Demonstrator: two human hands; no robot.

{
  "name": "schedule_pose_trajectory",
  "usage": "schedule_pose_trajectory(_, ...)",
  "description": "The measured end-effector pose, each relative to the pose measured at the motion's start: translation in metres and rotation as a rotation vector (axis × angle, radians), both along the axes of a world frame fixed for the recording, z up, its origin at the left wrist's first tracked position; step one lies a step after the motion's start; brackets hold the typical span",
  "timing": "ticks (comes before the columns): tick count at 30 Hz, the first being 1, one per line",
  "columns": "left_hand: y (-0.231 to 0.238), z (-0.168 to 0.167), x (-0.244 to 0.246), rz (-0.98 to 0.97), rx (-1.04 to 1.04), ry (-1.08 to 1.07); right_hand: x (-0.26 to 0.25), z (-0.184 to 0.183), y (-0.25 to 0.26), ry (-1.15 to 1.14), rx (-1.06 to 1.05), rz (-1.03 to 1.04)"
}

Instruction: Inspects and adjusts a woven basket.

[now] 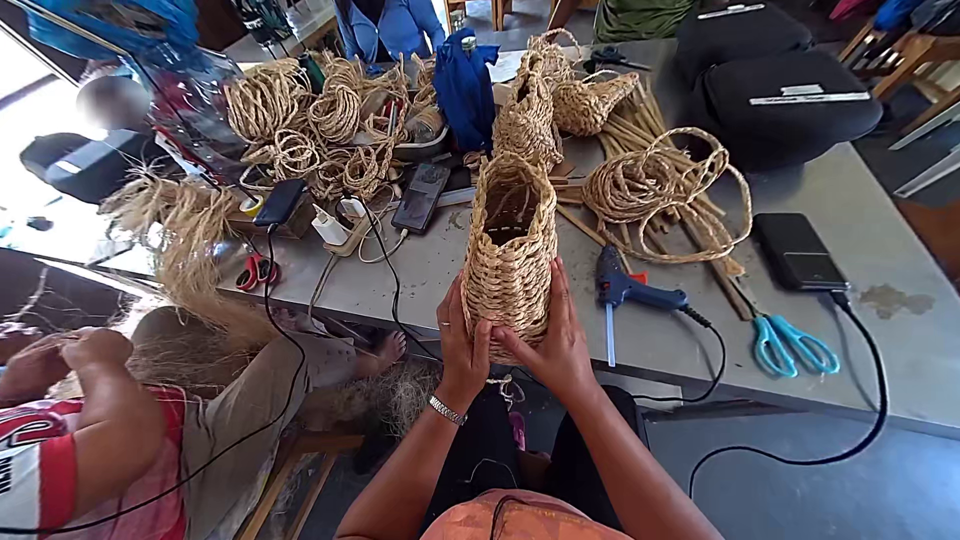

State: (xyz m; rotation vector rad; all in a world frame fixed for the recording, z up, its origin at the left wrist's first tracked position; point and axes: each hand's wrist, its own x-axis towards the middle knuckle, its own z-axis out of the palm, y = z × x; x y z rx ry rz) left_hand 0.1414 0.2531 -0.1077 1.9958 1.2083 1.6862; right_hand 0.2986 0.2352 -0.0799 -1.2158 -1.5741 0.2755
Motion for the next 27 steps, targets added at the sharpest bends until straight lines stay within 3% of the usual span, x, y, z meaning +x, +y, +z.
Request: schedule_pose_trajectory(27, -0.0043, 0.0051, 0.0013, 0.078, 0.025, 0.039, -0.0011, 0.0034, -0.0034, -0.012, 0.008, 0.031)
